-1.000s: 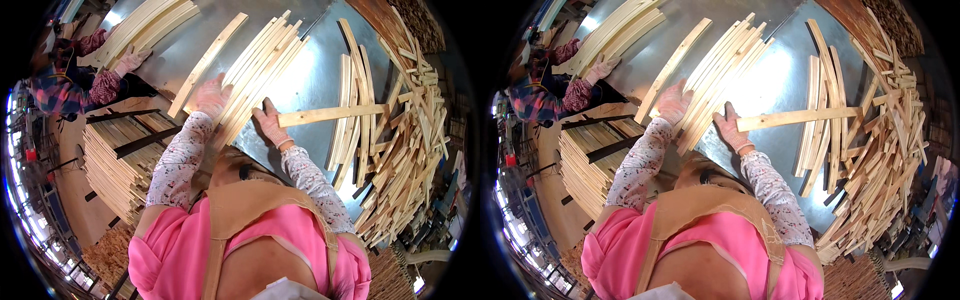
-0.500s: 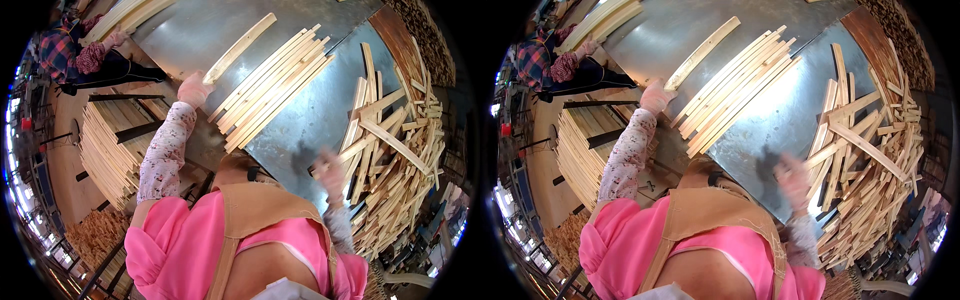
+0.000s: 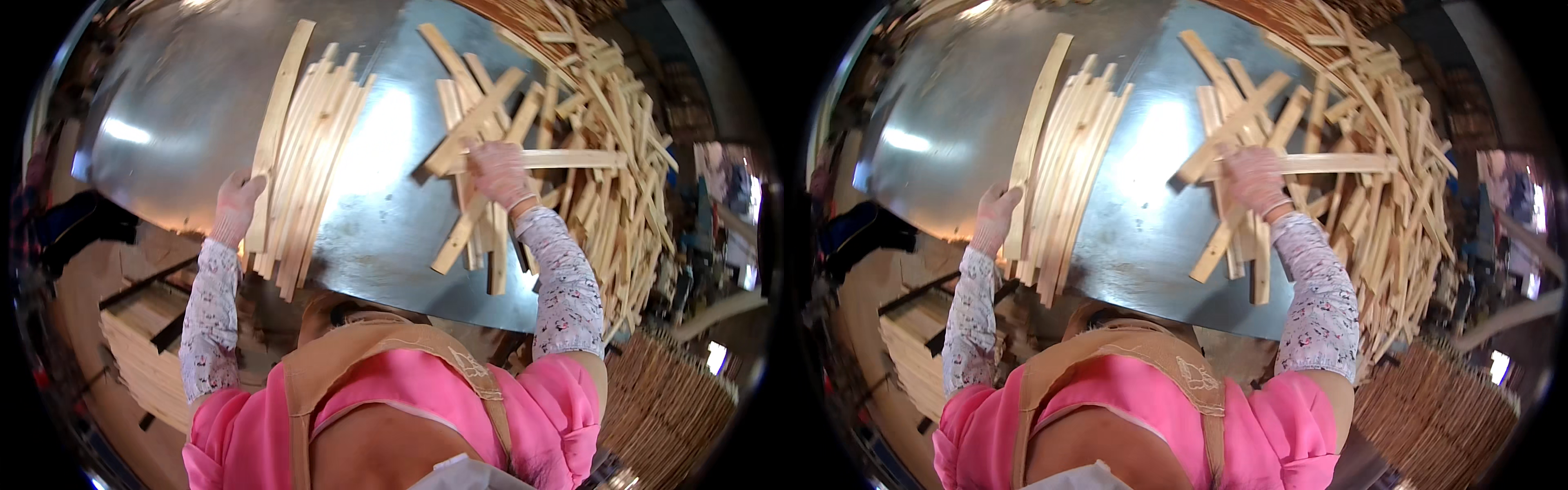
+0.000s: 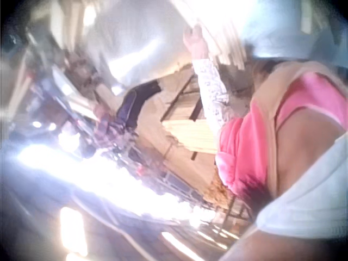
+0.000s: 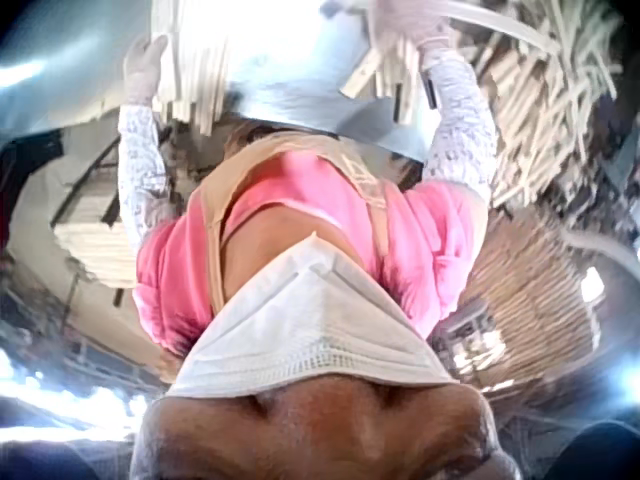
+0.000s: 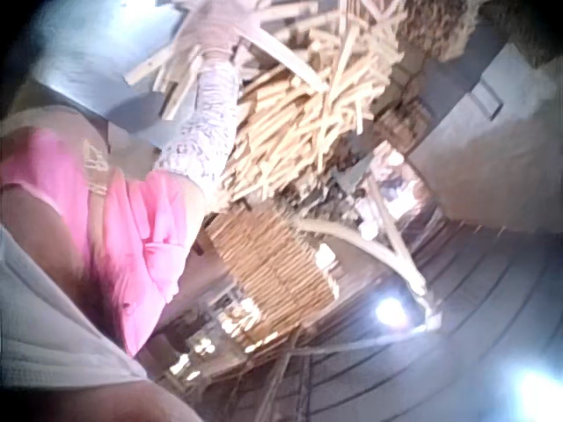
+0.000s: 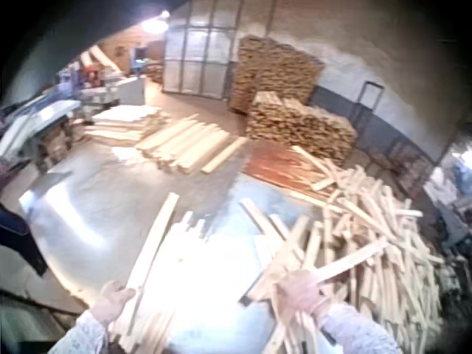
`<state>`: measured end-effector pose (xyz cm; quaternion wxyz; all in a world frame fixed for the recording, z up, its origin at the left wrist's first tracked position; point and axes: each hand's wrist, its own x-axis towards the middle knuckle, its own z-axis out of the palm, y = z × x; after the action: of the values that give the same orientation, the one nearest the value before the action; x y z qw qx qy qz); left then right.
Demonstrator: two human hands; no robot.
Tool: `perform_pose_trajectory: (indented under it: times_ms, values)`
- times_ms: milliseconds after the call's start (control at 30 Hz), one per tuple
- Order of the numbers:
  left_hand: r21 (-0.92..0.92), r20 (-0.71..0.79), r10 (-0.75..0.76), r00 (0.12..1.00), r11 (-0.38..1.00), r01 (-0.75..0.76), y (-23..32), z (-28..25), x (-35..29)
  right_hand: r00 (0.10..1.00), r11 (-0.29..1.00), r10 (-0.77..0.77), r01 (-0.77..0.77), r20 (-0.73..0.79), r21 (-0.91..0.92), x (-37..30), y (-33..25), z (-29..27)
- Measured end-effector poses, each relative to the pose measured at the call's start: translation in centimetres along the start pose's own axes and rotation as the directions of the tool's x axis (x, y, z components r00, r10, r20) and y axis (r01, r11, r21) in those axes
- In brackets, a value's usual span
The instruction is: The person picks up thin wooden slats from a large pile on a metal table and arranges them into a neat, aligned stack. The person repeatedly gathers handfuls of slats, aligns them, and places them onto the growing stack.
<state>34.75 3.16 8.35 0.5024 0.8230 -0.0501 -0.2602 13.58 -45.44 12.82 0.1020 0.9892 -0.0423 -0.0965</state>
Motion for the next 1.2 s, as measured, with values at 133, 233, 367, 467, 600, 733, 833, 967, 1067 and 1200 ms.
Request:
perform_pose_trajectory:
  times_ms: [133, 233, 367, 467, 600, 733, 833, 967, 1067, 1200]
  values:
    - [0.066, 0.244, 0.264, 0.933, 0.955, -0.287, 17.6, 13.5, 8.9, 0.990, 0.994, -0.109, 0.110, 0.087, 0.000, -5.6, -3.0, -1.1]
    - [-0.406, 0.155, 0.462, 0.873, 0.835, -0.370, 28.6, 23.5, 9.6, 0.985, 0.986, -0.163, 0.161, 0.058, 0.030, -9.1, -3.3, 1.9]
    - [0.156, 0.226, 0.390, 0.893, 0.890, -0.428, 21.8, 34.8, 4.6, 0.985, 0.973, -0.136, 0.153, -0.108, 0.171, -13.8, -2.8, 5.9]
    - [0.430, 0.283, 0.224, 0.933, 0.840, -0.332, 12.8, 38.7, -1.6, 0.963, 0.885, -0.081, 0.188, -0.256, 0.427, -15.4, -2.0, 6.1]
    - [0.410, 0.298, 0.104, 0.949, 0.884, -0.226, 7.2, 39.0, -1.3, 0.611, 0.563, 0.770, -0.514, -0.184, 0.647, -14.8, -1.9, 6.1]
    - [-0.208, 0.463, 0.009, 0.886, 0.973, 0.098, 4.4, 34.7, 1.9, 0.167, -0.005, 0.982, -0.423, 0.084, 0.906, -11.0, -1.0, 8.0]
    - [-0.313, 0.423, -0.095, 0.901, 0.918, 0.244, 5.8, 28.4, -1.7, 0.088, -0.037, 0.995, -0.215, 0.057, 0.976, -11.5, -0.2, 11.1]
    - [0.153, 0.330, -0.080, 0.941, 0.988, 0.030, 5.3, 21.3, -6.7, -0.065, -0.234, 0.972, -0.300, 0.225, 0.925, -12.7, 1.4, 13.6]
    - [0.801, 0.062, 0.241, 0.968, 0.567, -0.193, -1.5, 18.1, -8.8, 0.255, -0.278, 0.894, -0.326, 0.367, 0.904, -11.1, -2.4, 10.0]
    - [0.894, 0.005, 0.364, 0.932, 0.416, -0.168, -5.6, 16.0, -9.4, 0.588, -0.016, 0.751, -0.436, 0.298, 0.900, -7.8, -15.0, 8.2]
